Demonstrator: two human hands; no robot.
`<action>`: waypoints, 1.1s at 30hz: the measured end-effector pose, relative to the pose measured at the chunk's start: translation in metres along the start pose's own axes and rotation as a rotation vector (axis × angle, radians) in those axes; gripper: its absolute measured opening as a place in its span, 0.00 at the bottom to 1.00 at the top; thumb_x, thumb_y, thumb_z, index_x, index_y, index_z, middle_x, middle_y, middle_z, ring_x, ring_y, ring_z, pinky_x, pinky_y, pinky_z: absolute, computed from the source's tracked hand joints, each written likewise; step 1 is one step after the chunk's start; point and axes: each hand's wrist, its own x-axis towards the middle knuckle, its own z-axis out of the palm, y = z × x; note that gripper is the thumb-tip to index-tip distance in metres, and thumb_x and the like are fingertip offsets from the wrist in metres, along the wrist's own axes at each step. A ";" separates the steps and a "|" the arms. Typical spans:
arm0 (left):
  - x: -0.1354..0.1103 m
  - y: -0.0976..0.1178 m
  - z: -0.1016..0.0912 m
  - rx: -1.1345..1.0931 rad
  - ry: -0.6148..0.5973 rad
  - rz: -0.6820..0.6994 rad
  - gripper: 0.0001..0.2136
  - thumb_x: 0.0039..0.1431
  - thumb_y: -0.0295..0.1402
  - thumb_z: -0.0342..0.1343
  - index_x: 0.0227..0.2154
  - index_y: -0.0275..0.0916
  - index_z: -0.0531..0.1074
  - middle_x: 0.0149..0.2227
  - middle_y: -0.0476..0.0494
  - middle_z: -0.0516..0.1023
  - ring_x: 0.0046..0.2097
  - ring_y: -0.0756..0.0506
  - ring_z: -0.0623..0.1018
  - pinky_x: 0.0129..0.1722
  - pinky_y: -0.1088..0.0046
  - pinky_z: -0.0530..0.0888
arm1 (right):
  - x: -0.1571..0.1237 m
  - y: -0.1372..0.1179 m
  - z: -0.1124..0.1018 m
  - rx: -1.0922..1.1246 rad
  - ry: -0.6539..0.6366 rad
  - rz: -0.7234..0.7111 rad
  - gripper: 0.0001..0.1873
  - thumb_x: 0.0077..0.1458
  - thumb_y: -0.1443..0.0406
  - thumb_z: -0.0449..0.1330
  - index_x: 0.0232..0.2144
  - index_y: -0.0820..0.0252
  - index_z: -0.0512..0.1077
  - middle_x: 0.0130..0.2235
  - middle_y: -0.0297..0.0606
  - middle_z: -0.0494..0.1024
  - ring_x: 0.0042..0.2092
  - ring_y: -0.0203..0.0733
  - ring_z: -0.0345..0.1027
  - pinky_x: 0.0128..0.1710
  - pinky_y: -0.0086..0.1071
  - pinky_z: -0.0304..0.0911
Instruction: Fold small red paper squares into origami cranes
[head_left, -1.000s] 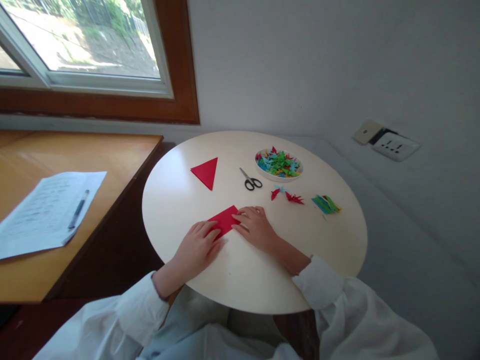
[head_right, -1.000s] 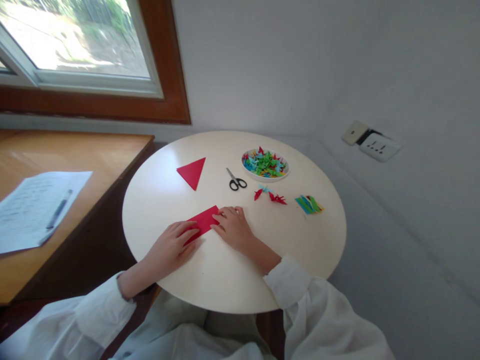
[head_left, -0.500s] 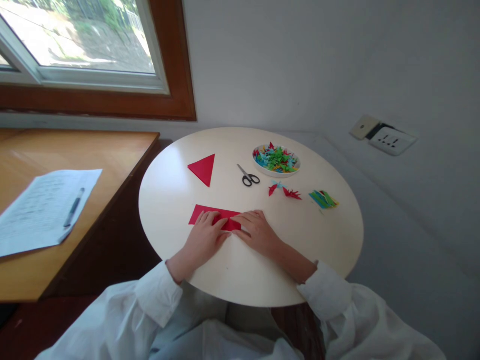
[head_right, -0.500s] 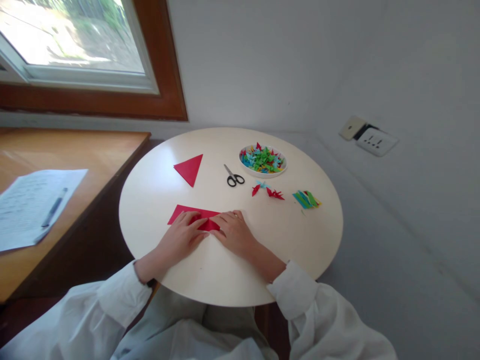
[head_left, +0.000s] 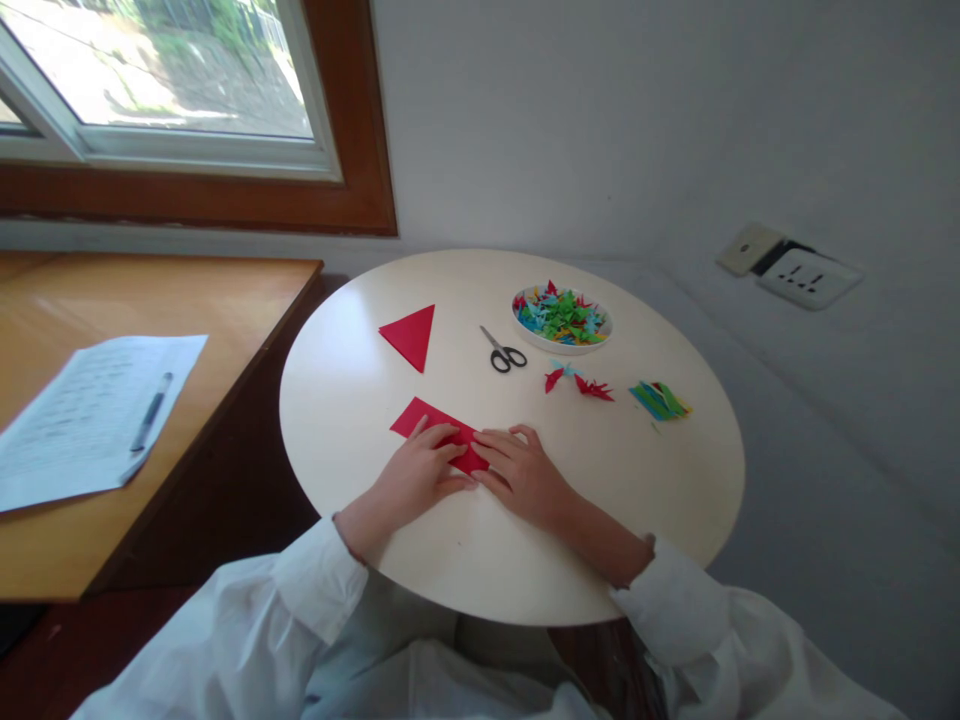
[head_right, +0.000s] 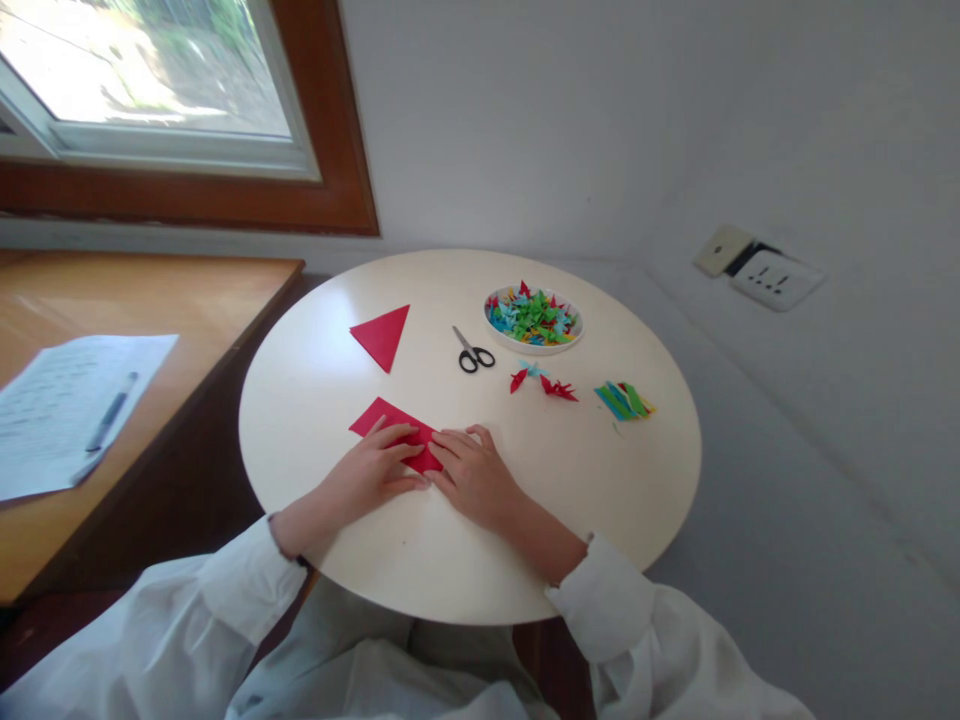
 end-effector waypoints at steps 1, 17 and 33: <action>0.000 0.000 0.001 -0.001 -0.001 0.002 0.19 0.55 0.45 0.51 0.43 0.36 0.71 0.48 0.36 0.71 0.51 0.40 0.69 0.50 0.59 0.69 | -0.001 -0.003 0.000 -0.005 0.006 -0.005 0.11 0.57 0.67 0.52 0.41 0.62 0.71 0.45 0.46 0.76 0.49 0.46 0.67 0.48 0.44 0.52; -0.001 0.003 -0.001 -0.166 0.053 -0.036 0.10 0.57 0.32 0.52 0.40 0.38 0.73 0.47 0.40 0.74 0.49 0.44 0.72 0.49 0.66 0.71 | -0.006 -0.003 -0.005 0.093 -0.006 0.042 0.17 0.53 0.70 0.54 0.47 0.62 0.65 0.45 0.43 0.75 0.47 0.42 0.67 0.48 0.40 0.51; -0.009 0.017 0.006 0.132 0.173 -0.002 0.07 0.57 0.27 0.51 0.31 0.39 0.75 0.33 0.43 0.74 0.37 0.44 0.71 0.36 0.65 0.67 | 0.000 -0.013 -0.011 -0.420 0.084 -0.302 0.11 0.54 0.75 0.51 0.25 0.63 0.70 0.24 0.37 0.72 0.29 0.40 0.61 0.33 0.35 0.51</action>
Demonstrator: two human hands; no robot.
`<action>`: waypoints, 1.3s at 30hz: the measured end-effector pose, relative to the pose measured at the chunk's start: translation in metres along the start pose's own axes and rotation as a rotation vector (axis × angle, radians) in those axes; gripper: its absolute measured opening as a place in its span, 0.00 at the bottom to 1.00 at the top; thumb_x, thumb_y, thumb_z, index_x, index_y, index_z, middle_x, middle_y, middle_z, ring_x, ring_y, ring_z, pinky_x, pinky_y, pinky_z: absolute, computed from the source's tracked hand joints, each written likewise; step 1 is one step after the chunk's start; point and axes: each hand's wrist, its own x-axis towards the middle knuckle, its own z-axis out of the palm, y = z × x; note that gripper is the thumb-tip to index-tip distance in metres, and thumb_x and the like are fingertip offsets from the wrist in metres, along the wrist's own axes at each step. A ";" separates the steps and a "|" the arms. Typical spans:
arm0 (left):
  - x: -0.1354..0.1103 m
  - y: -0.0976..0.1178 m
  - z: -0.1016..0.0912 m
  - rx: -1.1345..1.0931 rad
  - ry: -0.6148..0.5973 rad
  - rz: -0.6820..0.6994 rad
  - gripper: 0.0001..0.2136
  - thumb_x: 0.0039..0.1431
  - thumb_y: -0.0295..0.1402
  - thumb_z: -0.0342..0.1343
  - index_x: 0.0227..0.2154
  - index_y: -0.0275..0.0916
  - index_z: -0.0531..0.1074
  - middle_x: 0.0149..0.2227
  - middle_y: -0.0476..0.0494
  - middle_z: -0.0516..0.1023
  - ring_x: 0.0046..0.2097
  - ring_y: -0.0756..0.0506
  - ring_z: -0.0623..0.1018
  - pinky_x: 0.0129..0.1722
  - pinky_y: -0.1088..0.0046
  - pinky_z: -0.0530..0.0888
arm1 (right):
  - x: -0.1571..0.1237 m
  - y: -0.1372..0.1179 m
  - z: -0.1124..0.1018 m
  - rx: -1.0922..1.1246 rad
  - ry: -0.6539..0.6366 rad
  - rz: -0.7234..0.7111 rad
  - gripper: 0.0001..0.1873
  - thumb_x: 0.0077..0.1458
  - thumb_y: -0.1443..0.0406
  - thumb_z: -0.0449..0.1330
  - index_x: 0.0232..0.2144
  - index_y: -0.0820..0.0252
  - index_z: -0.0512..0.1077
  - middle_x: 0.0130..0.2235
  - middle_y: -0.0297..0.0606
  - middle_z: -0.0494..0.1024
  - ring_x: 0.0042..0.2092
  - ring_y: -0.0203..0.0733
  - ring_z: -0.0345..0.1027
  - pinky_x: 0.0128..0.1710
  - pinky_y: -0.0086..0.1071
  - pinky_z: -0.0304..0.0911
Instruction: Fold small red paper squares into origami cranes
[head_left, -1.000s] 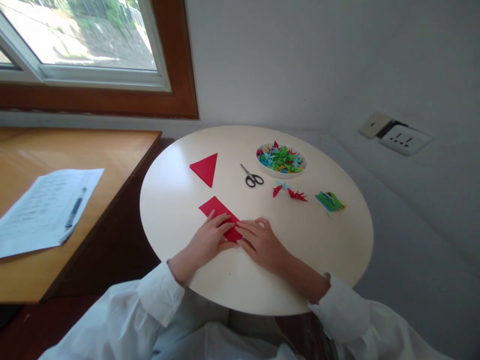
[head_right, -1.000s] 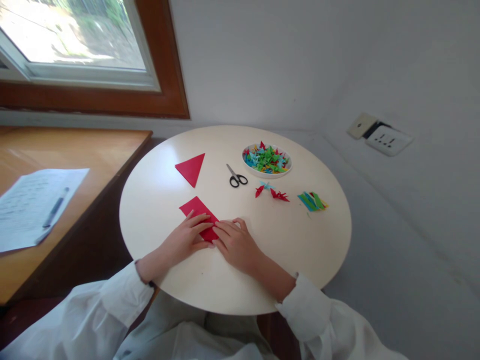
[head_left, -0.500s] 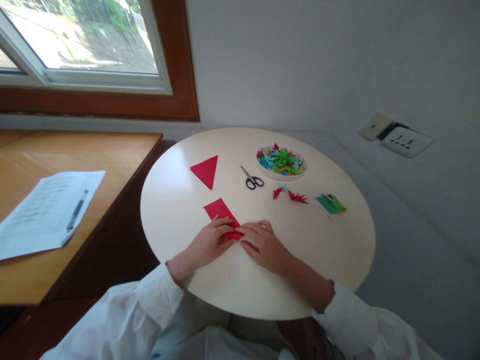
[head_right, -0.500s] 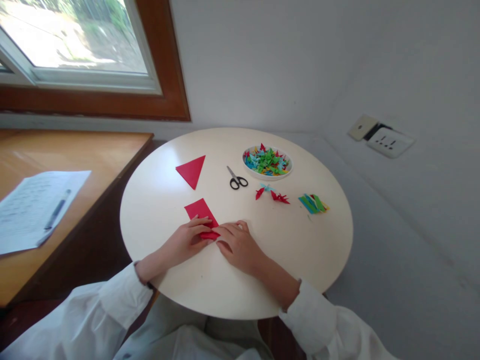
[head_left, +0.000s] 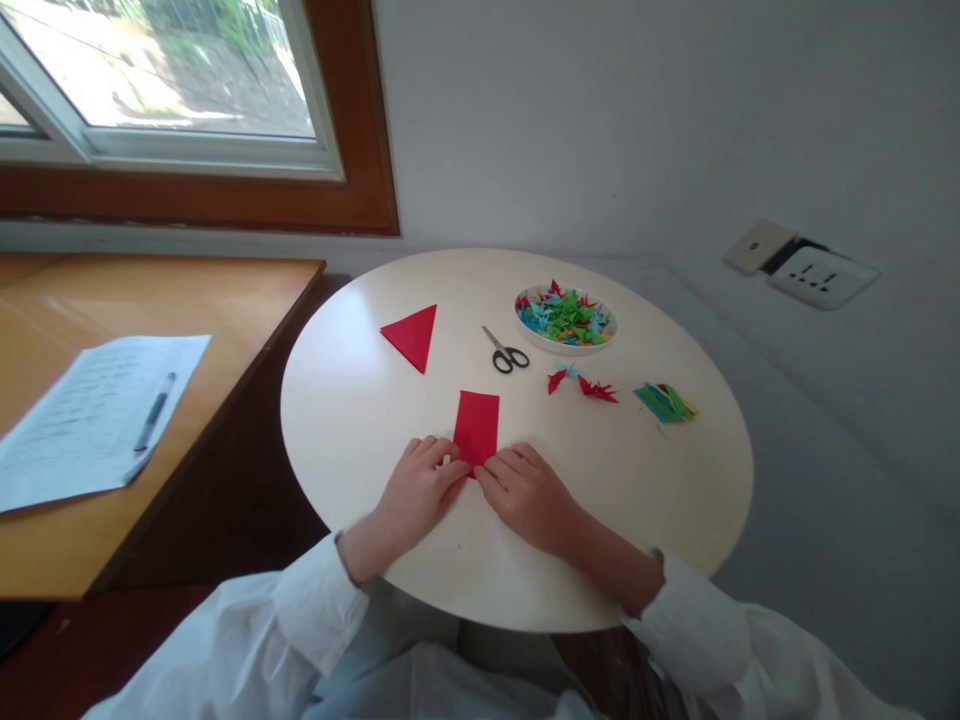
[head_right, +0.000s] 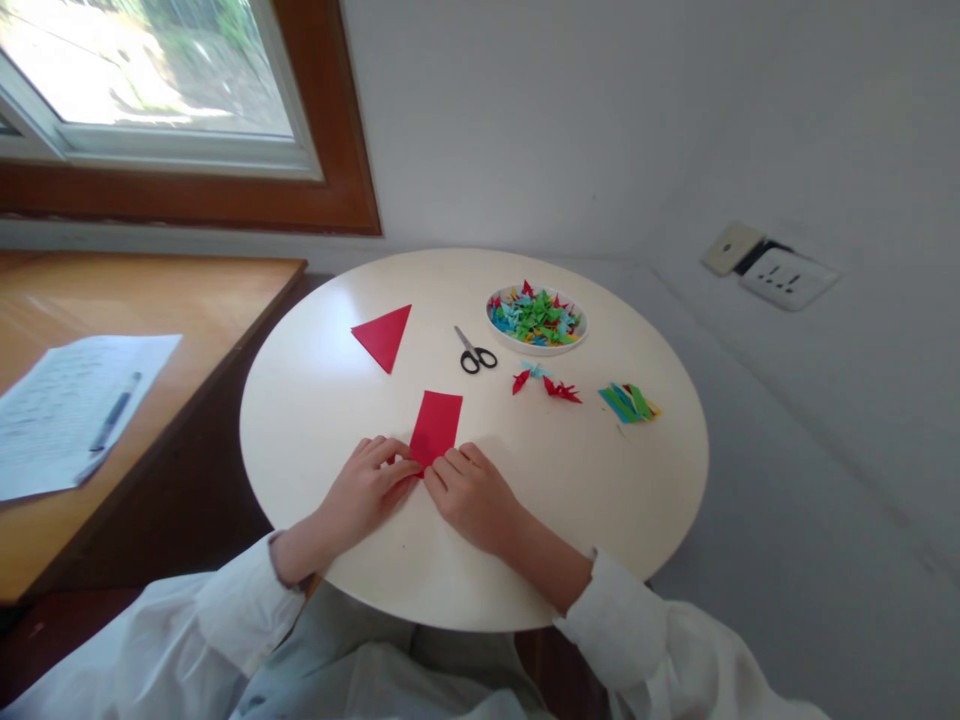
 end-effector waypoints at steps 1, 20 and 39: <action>0.000 -0.002 0.001 -0.038 -0.027 0.001 0.07 0.56 0.27 0.51 0.31 0.39 0.75 0.33 0.44 0.75 0.36 0.45 0.71 0.37 0.65 0.67 | -0.001 0.000 0.000 0.043 -0.008 0.029 0.10 0.54 0.74 0.52 0.25 0.63 0.70 0.25 0.37 0.73 0.30 0.40 0.62 0.34 0.35 0.51; -0.024 -0.015 -0.007 -0.156 0.015 -0.225 0.07 0.57 0.28 0.50 0.31 0.40 0.74 0.41 0.45 0.73 0.44 0.45 0.72 0.46 0.61 0.61 | 0.020 0.010 0.013 0.754 -0.154 0.559 0.05 0.50 0.72 0.56 0.24 0.61 0.69 0.27 0.35 0.74 0.30 0.35 0.66 0.30 0.28 0.60; -0.026 -0.003 -0.009 -0.092 0.115 -0.108 0.09 0.59 0.26 0.45 0.38 0.36 0.69 0.38 0.41 0.74 0.41 0.45 0.72 0.44 0.63 0.67 | 0.023 0.005 0.030 0.613 -0.059 0.588 0.10 0.51 0.71 0.54 0.20 0.58 0.60 0.22 0.33 0.66 0.26 0.35 0.61 0.26 0.28 0.57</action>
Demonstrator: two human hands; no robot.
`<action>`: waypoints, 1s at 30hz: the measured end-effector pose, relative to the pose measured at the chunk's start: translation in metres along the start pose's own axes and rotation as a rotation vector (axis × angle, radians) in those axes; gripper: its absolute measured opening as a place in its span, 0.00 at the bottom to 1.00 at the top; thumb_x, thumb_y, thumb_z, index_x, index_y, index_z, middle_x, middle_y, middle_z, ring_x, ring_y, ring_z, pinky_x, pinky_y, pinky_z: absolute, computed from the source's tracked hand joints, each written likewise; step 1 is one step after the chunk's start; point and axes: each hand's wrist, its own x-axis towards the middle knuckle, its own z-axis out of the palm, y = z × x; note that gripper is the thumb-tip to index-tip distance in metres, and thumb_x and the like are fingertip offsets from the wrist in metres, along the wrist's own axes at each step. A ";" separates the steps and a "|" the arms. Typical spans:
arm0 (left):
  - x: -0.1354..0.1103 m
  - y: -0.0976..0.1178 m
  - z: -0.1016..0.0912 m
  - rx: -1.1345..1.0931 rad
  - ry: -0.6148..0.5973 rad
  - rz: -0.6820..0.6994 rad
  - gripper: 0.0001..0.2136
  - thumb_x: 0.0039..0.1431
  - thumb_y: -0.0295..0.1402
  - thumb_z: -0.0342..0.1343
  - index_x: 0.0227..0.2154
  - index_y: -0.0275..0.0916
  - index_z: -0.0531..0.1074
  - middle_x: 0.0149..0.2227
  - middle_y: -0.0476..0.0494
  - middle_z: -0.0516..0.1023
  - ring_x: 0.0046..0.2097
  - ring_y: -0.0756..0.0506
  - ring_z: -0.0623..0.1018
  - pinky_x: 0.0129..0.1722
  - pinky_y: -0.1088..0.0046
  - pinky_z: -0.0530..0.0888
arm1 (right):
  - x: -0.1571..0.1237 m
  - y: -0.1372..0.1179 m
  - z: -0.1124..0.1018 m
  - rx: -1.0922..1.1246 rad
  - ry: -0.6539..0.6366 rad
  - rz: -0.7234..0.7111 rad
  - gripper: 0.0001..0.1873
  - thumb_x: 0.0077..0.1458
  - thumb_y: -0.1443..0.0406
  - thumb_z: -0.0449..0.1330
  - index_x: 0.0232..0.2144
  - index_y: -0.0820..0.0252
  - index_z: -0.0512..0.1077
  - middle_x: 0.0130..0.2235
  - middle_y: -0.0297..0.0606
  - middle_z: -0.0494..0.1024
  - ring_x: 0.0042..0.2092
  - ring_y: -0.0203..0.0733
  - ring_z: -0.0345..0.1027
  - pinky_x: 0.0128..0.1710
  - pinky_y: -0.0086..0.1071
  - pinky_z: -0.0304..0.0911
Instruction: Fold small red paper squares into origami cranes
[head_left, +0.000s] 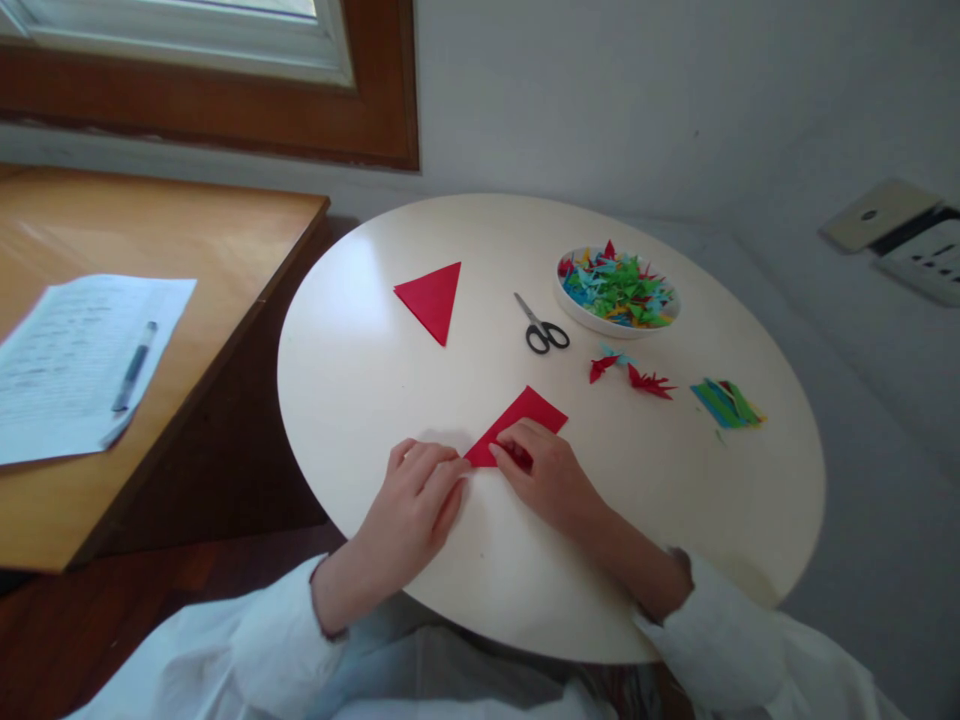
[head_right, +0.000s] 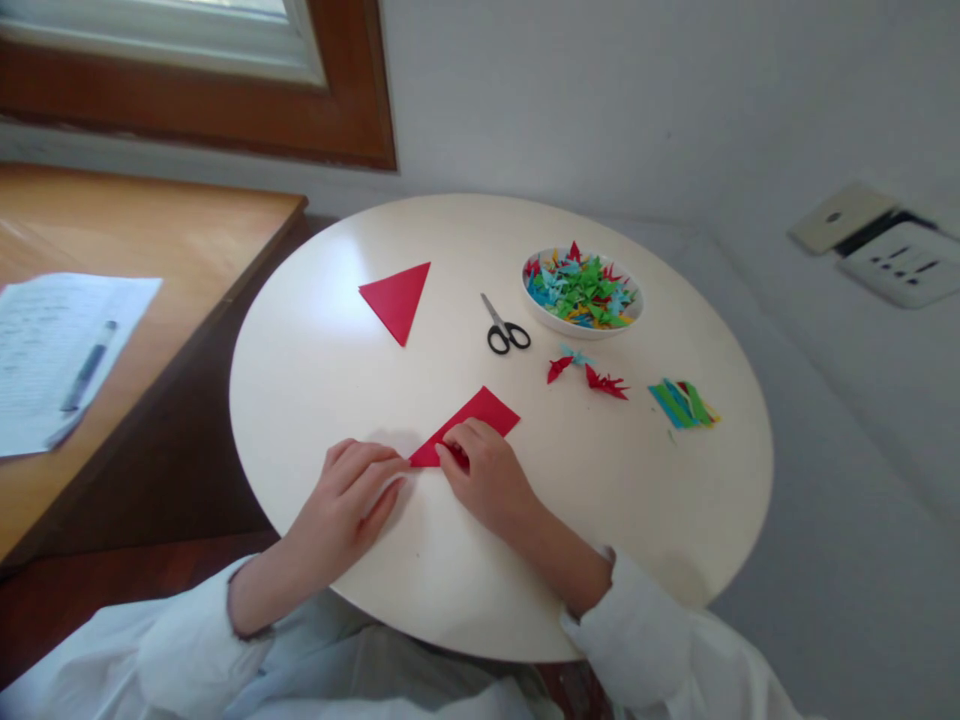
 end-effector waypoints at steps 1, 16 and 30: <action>-0.003 0.005 0.000 0.015 -0.013 0.071 0.09 0.59 0.26 0.45 0.40 0.35 0.68 0.40 0.40 0.75 0.42 0.45 0.72 0.46 0.63 0.67 | 0.000 0.000 0.000 -0.004 0.002 -0.007 0.10 0.51 0.71 0.53 0.20 0.59 0.60 0.22 0.33 0.66 0.26 0.36 0.61 0.26 0.29 0.57; -0.023 0.031 0.013 0.277 -0.234 0.116 0.25 0.60 0.40 0.44 0.57 0.31 0.55 0.58 0.27 0.61 0.60 0.34 0.59 0.57 0.55 0.59 | 0.001 0.000 0.001 -0.012 -0.006 0.000 0.09 0.52 0.69 0.54 0.21 0.59 0.63 0.23 0.34 0.69 0.25 0.34 0.61 0.25 0.28 0.57; -0.026 0.032 0.015 0.221 -0.265 0.083 0.25 0.60 0.41 0.43 0.58 0.36 0.53 0.60 0.29 0.57 0.62 0.34 0.55 0.57 0.52 0.56 | 0.001 0.001 0.002 -0.031 0.000 -0.008 0.09 0.53 0.69 0.53 0.21 0.59 0.63 0.23 0.34 0.68 0.26 0.36 0.62 0.26 0.29 0.58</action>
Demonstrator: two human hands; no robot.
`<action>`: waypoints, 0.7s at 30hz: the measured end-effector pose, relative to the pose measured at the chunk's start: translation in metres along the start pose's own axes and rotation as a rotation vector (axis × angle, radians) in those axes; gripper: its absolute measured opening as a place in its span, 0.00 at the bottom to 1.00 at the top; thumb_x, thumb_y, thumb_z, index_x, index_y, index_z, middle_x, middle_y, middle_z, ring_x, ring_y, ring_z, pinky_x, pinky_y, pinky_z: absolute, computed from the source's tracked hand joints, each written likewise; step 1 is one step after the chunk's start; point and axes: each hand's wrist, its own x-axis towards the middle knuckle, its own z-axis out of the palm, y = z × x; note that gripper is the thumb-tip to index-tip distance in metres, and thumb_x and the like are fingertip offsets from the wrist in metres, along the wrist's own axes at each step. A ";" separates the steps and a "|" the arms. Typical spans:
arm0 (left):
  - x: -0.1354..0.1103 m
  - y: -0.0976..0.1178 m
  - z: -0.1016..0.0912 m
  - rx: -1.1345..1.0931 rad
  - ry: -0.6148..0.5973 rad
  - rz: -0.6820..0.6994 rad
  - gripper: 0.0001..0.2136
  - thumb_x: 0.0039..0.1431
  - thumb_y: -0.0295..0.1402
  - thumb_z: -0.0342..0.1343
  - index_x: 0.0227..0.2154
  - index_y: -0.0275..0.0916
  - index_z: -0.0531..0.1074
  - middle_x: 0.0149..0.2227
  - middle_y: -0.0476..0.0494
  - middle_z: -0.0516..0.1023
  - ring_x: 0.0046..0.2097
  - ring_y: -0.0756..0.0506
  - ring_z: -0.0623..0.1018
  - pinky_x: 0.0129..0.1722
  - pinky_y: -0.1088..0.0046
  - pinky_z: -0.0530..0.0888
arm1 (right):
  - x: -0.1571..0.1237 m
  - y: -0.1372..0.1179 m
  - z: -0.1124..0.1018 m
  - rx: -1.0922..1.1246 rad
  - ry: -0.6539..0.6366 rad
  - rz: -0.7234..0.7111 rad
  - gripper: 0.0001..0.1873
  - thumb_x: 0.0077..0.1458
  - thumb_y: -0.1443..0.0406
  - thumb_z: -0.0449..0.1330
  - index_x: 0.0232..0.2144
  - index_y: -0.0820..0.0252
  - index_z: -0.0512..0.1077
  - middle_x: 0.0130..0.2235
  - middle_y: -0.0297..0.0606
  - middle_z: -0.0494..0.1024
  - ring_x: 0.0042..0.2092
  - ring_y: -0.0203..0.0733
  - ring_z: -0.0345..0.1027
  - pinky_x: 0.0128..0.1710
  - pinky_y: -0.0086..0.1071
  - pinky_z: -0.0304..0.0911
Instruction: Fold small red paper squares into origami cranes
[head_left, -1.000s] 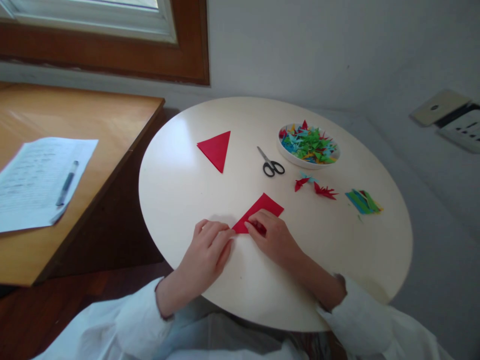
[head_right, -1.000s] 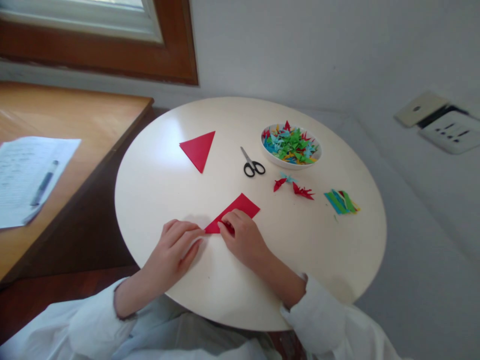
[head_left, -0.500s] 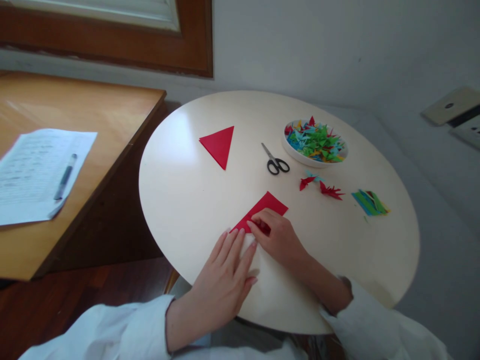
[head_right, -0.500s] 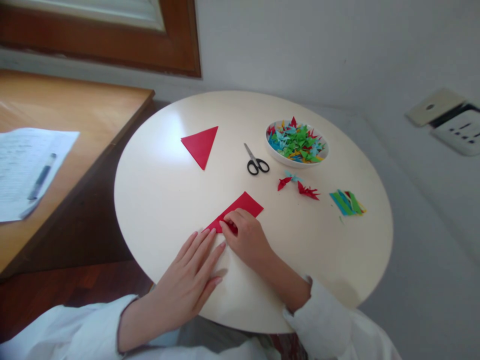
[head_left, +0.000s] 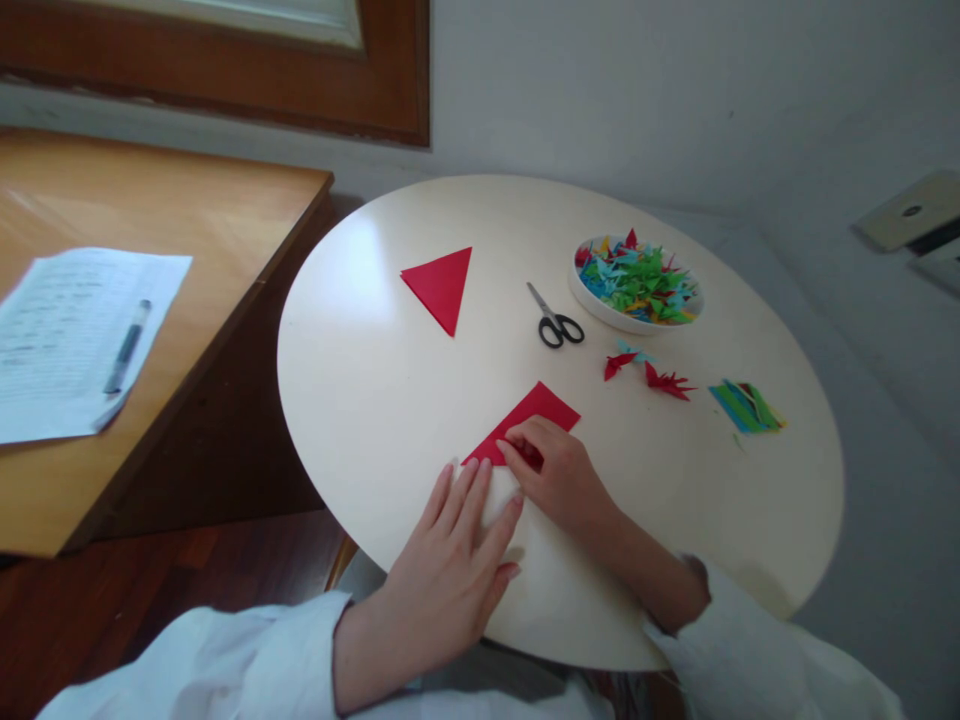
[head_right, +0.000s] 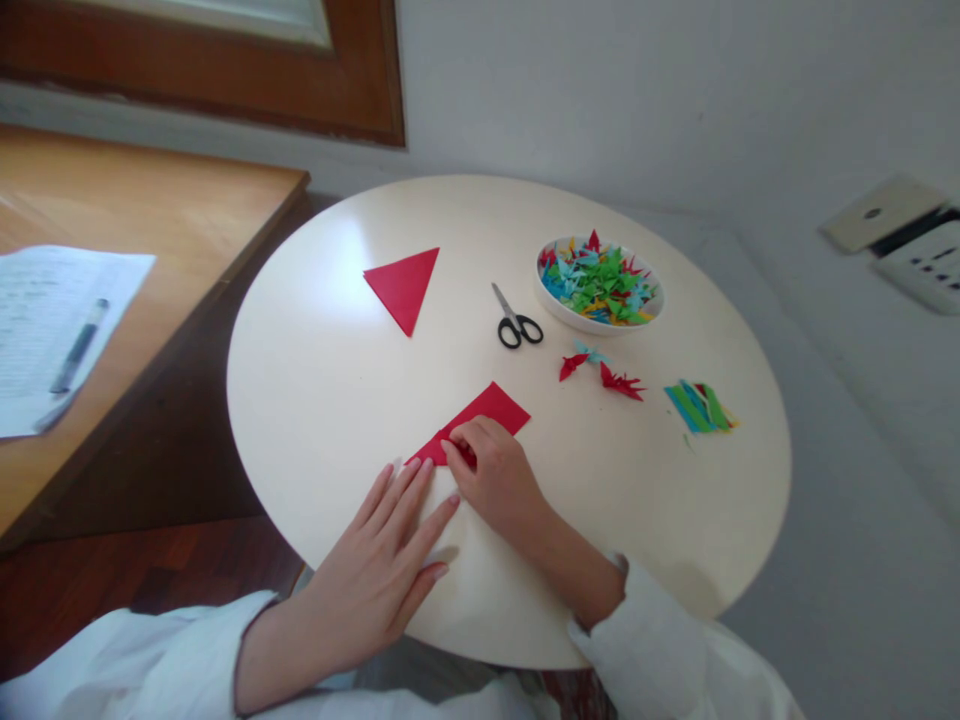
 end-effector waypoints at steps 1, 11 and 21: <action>0.000 0.000 0.000 -0.002 -0.004 -0.001 0.25 0.60 0.41 0.43 0.58 0.36 0.53 0.60 0.29 0.57 0.62 0.34 0.55 0.57 0.52 0.56 | 0.000 0.000 0.000 -0.001 0.000 -0.002 0.09 0.53 0.69 0.53 0.21 0.59 0.63 0.23 0.34 0.68 0.26 0.36 0.62 0.26 0.29 0.58; 0.001 0.000 -0.005 0.031 -0.035 -0.040 0.23 0.61 0.41 0.41 0.57 0.39 0.56 0.58 0.31 0.61 0.60 0.33 0.58 0.56 0.43 0.50 | 0.000 0.002 0.002 -0.019 0.015 -0.019 0.09 0.53 0.69 0.54 0.22 0.58 0.63 0.23 0.34 0.68 0.26 0.36 0.61 0.26 0.29 0.57; 0.000 -0.001 -0.004 0.040 -0.032 -0.040 0.22 0.61 0.42 0.40 0.57 0.41 0.57 0.58 0.32 0.61 0.60 0.33 0.59 0.55 0.43 0.52 | -0.002 0.002 0.005 -0.021 0.043 0.018 0.02 0.53 0.70 0.52 0.30 0.60 0.63 0.23 0.32 0.67 0.25 0.35 0.61 0.25 0.28 0.57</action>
